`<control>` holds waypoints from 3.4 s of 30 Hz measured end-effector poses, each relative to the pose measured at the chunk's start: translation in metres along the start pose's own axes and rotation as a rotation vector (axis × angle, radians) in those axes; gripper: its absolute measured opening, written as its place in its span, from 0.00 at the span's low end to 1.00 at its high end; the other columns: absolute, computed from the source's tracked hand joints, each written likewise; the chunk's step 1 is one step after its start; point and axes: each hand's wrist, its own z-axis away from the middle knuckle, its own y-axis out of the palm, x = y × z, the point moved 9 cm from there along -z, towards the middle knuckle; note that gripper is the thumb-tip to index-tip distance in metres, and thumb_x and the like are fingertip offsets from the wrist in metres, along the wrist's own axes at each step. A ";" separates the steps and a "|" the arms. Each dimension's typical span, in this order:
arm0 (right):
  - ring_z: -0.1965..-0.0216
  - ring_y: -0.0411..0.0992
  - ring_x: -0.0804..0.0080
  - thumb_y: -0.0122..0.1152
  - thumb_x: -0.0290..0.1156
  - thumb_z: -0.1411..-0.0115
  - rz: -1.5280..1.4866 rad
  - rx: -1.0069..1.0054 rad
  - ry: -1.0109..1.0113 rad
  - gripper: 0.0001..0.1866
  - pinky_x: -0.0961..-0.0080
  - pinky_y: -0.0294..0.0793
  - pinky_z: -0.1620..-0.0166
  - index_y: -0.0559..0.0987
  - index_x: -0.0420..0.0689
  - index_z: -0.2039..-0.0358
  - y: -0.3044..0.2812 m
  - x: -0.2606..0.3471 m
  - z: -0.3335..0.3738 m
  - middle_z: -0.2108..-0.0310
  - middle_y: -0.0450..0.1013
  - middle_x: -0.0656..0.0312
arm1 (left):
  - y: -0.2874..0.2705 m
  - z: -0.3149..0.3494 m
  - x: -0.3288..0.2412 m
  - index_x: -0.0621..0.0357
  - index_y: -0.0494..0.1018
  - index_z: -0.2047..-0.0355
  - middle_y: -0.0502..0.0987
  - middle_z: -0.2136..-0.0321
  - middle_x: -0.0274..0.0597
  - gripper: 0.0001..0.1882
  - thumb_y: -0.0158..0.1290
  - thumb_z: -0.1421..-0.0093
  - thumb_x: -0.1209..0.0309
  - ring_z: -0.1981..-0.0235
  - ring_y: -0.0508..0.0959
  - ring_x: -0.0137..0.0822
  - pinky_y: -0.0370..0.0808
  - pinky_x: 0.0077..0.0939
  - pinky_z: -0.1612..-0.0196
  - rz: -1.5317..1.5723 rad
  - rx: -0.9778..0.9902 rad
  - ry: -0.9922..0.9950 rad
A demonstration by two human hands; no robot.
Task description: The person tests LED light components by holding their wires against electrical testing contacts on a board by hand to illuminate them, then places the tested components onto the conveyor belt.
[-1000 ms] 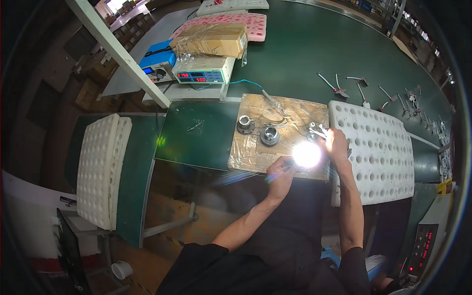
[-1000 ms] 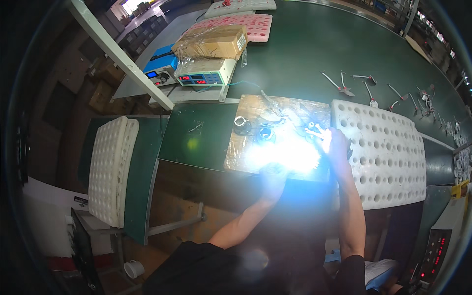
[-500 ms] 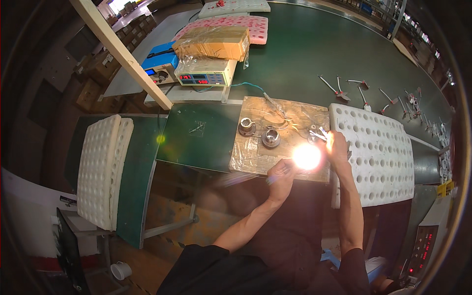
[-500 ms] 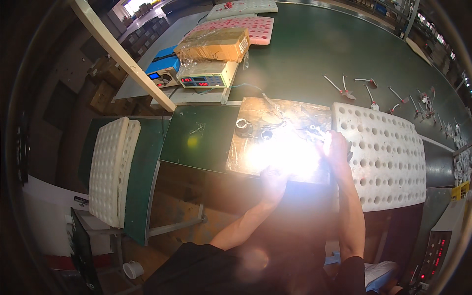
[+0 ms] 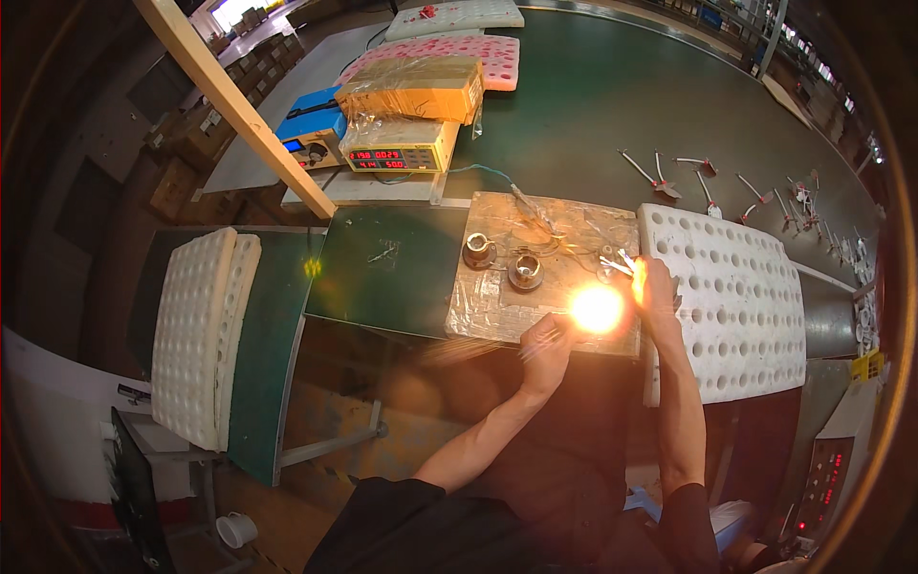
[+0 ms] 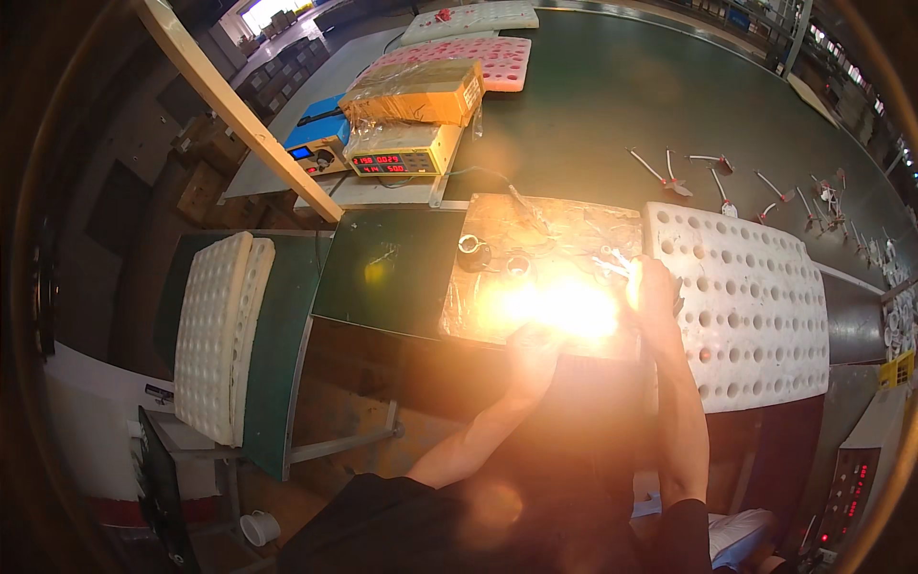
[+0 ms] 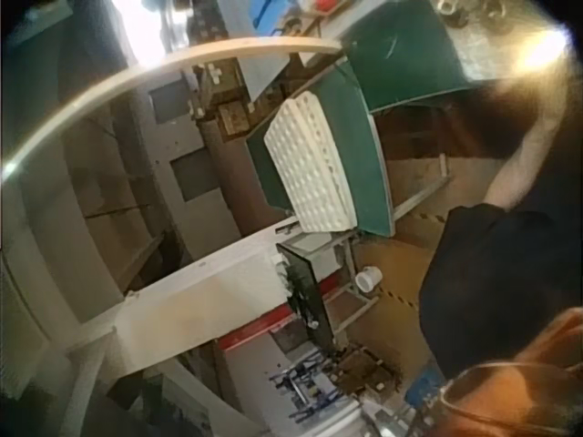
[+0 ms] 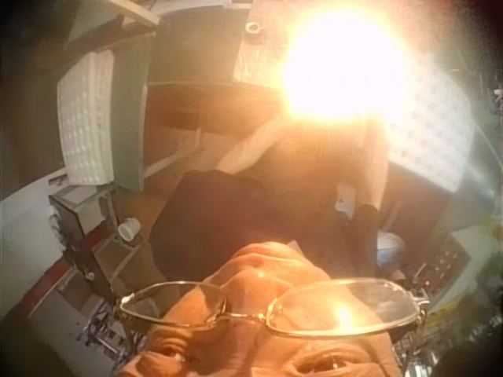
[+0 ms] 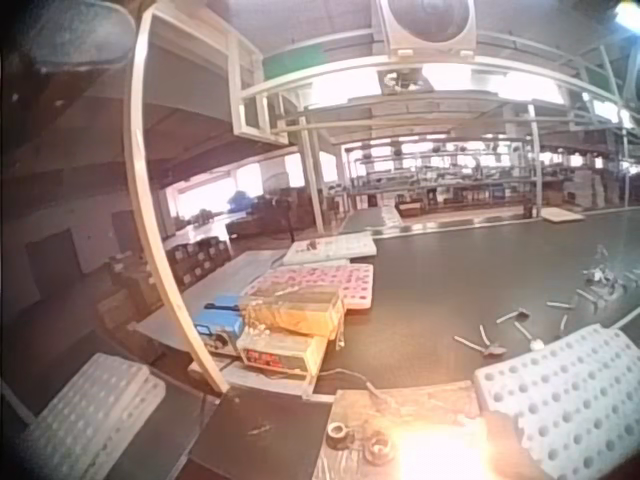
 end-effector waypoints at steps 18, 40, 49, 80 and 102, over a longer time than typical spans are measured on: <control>0.71 0.76 0.40 0.63 0.36 0.46 -0.205 0.134 0.150 0.14 0.51 0.74 0.65 0.81 0.35 0.74 -0.018 -0.009 0.006 0.75 0.76 0.40 | 0.010 0.003 -0.030 0.65 0.76 0.62 0.81 0.67 0.44 0.05 0.58 0.39 0.79 0.69 0.82 0.30 0.80 0.22 0.63 0.096 0.072 0.032; 0.84 0.58 0.89 0.65 0.44 0.38 -1.322 -0.020 0.633 0.20 0.88 0.58 0.79 0.82 0.37 0.60 -0.054 -0.093 0.077 0.84 0.66 0.74 | 0.184 0.004 -0.021 0.60 0.75 0.48 0.73 0.47 0.50 0.24 0.63 0.47 0.76 0.47 0.74 0.49 0.73 0.38 0.44 -0.789 0.810 0.659; 0.72 0.75 0.79 0.68 0.37 0.41 -1.274 -0.144 0.485 0.18 0.82 0.75 0.67 0.81 0.34 0.58 -0.058 -0.092 0.075 0.69 0.78 0.60 | 0.203 0.000 -0.008 0.61 0.77 0.54 0.77 0.56 0.47 0.17 0.61 0.44 0.72 0.52 0.75 0.49 0.72 0.42 0.51 -0.836 0.814 0.702; 0.70 0.68 0.84 0.66 0.37 0.39 -1.119 -0.117 0.414 0.11 0.83 0.68 0.65 0.81 0.41 0.69 -0.061 -0.090 0.079 0.73 0.74 0.68 | 0.177 -0.028 0.001 0.64 0.75 0.61 0.80 0.70 0.45 0.14 0.51 0.32 0.63 0.70 0.78 0.32 0.73 0.28 0.65 -0.534 0.609 0.221; 0.74 0.65 0.82 0.51 0.47 0.30 -1.245 0.083 0.464 0.20 0.82 0.65 0.70 0.77 0.43 0.70 -0.040 -0.080 0.075 0.75 0.70 0.68 | 0.134 -0.038 0.027 0.61 0.78 0.56 0.82 0.66 0.35 0.13 0.52 0.31 0.64 0.65 0.79 0.22 0.72 0.17 0.62 -0.073 0.561 -0.189</control>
